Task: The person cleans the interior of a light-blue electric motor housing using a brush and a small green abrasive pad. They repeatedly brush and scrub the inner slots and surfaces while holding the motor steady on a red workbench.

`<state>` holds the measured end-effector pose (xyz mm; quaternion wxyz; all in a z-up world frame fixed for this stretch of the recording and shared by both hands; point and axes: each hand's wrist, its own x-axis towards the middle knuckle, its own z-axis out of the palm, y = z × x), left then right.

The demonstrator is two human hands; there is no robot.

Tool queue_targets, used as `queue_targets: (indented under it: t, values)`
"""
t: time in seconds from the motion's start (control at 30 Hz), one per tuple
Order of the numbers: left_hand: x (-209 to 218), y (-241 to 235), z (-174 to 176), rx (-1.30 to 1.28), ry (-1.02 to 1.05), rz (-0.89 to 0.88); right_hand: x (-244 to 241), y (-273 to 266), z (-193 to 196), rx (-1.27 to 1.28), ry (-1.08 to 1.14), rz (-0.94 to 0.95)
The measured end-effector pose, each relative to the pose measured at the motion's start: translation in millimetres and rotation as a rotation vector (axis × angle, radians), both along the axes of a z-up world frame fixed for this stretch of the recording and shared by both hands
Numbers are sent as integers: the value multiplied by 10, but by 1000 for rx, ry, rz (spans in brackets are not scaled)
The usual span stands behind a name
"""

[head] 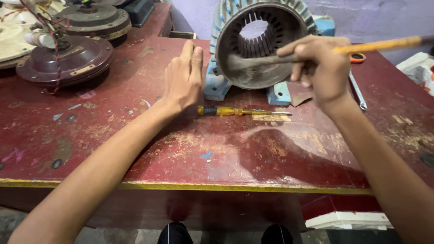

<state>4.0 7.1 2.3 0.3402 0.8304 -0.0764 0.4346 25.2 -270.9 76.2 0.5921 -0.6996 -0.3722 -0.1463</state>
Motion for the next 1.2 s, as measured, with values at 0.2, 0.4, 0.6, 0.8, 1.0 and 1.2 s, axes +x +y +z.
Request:
queue_targets:
  t: [0.2, 0.4, 0.6, 0.8, 1.0, 1.2]
  values:
    - [3, 38, 21, 57, -3, -4, 119, -79, -118, -295, 30, 28]
    - [-7, -32, 5, 83, 79, 10, -26, -47, 2, -488, -699, -141]
    - [-26, -8, -6, 146, -5, 19, -111, 78, 348, -862, -742, -428]
    - [76, 72, -107, 53, 38, 12, -202, 171, 504, -692, -402, -178]
    - [160, 243, -123, -39, 29, 10, -103, 365, 687, -883, 35, -219]
    - [154, 274, -127, -30, 23, 26, -125, 462, 680, -1346, -741, -421]
